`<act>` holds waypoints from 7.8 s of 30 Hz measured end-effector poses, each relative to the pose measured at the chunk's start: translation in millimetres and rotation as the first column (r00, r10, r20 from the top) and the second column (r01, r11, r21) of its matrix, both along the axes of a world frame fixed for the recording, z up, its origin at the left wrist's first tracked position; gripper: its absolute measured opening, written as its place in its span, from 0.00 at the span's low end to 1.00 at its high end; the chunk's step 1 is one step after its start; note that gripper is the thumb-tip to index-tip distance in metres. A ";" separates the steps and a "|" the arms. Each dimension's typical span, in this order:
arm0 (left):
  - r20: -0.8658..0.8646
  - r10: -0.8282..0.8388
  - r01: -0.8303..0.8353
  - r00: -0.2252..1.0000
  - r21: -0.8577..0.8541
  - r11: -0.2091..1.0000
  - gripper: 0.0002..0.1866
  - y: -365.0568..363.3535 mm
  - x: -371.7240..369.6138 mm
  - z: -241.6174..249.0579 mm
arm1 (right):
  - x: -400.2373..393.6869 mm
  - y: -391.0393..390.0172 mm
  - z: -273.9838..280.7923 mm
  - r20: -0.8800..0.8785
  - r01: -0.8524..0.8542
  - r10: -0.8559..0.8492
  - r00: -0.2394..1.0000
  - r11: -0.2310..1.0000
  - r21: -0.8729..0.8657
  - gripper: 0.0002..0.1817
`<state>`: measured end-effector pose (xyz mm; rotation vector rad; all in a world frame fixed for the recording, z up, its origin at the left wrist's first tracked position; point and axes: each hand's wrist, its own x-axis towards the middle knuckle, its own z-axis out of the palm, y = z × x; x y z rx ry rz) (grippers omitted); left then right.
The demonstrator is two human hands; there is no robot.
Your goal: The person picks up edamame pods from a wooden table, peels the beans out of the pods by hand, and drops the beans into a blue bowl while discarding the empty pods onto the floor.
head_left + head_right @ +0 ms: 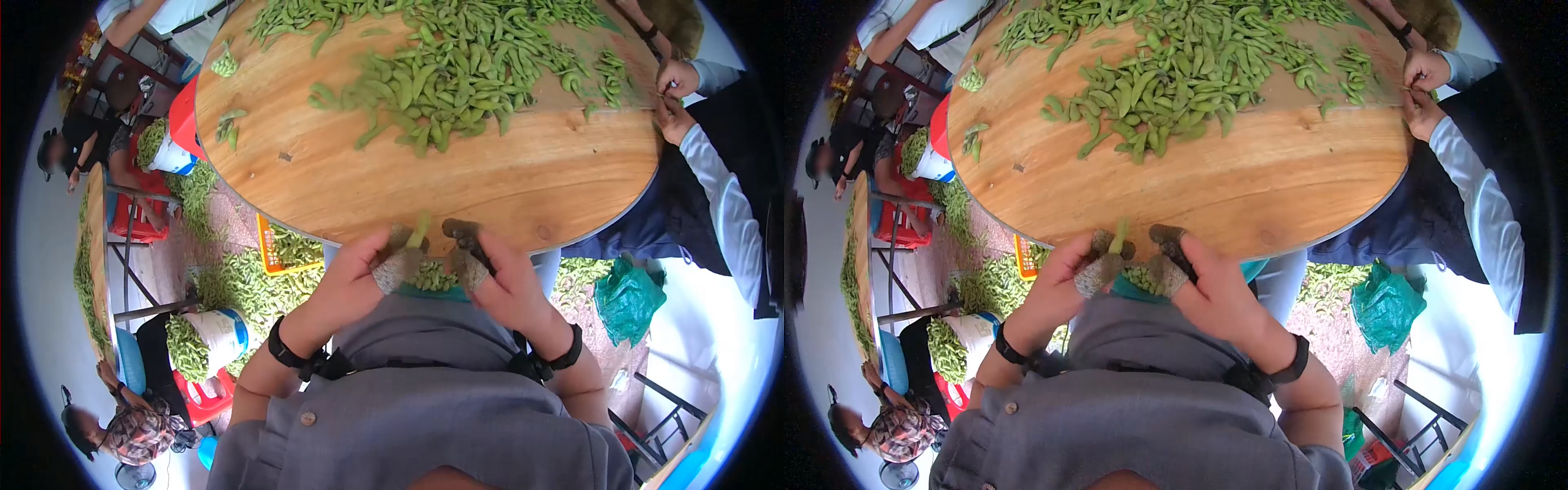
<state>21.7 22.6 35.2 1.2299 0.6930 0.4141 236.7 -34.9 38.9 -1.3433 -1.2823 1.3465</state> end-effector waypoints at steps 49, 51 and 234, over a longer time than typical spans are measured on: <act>0.062 0.009 0.008 0.998 -0.273 0.962 0.10 6.1 11.0 -1.4 | 11.5 3.4 3.7 -0.824 -0.406 -0.163 0.542 0.808 -0.427 0.14; -0.021 0.028 -0.030 0.999 -0.096 0.995 0.10 5.8 15.8 0.3 | 7.3 2.7 10.4 -0.727 -0.306 -0.149 0.670 0.837 -0.454 0.15; -0.257 0.077 0.195 0.963 0.868 0.456 0.06 -7.7 17.4 -4.5 | -4.6 -14.0 -15.7 -0.058 0.016 -0.016 0.998 1.000 0.002 0.11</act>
